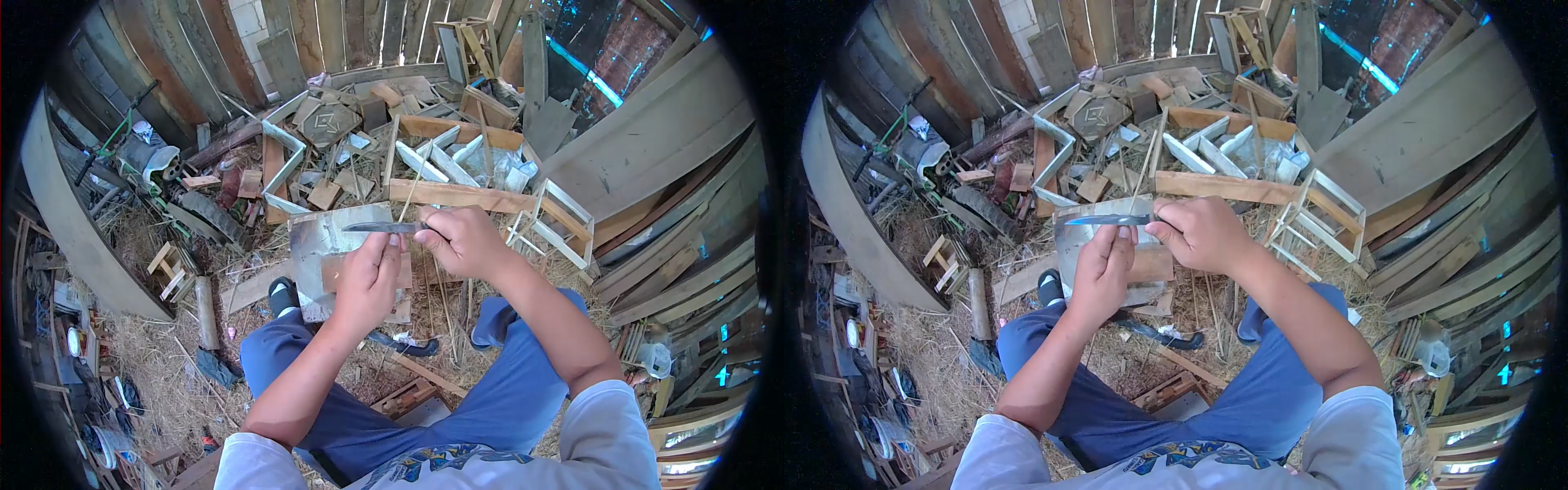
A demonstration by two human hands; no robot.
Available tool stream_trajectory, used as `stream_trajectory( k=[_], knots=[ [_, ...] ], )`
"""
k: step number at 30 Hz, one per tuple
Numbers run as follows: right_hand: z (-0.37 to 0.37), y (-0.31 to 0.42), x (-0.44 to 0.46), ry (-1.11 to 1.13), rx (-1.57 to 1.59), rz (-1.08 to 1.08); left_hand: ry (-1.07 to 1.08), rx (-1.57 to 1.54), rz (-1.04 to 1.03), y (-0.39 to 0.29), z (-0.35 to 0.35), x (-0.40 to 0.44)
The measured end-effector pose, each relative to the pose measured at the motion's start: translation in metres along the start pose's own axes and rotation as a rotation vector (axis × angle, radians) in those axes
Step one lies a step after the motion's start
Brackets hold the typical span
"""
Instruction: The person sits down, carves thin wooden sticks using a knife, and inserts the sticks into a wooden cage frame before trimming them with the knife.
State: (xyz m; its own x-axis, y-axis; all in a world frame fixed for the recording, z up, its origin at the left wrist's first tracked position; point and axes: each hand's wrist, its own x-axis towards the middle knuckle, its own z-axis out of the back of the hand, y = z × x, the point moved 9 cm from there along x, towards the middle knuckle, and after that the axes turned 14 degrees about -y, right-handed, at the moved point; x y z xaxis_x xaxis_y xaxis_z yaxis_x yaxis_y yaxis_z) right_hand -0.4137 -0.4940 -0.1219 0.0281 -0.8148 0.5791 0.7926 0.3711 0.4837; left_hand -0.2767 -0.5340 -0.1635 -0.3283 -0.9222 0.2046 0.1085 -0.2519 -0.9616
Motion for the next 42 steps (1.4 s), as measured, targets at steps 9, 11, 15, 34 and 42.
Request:
stream_trajectory(
  k=[9, 11, 15, 34, 42],
  knots=[
    [0.004, -0.002, -0.011, -0.28, -0.28, 0.225, -0.004, 0.073, -0.084, -0.016, -0.005, 0.0],
    [0.007, -0.003, -0.015, -0.333, -0.302, 0.252, -0.013, 0.004, -0.118, -0.021, -0.009, 0.0],
    [0.008, -0.01, -0.018, -0.276, -0.38, 0.211, 0.031, -0.01, -0.045, -0.018, -0.013, 0.0],
    [-0.012, -0.055, -0.037, 0.147, 0.354, -0.409, 0.094, -0.288, 0.197, 0.007, -0.014, 0.002],
    [-0.021, -0.053, -0.03, 0.194, 0.598, -0.52, 0.055, -0.273, 0.112, -0.007, -0.01, 0.007]
  ],
)
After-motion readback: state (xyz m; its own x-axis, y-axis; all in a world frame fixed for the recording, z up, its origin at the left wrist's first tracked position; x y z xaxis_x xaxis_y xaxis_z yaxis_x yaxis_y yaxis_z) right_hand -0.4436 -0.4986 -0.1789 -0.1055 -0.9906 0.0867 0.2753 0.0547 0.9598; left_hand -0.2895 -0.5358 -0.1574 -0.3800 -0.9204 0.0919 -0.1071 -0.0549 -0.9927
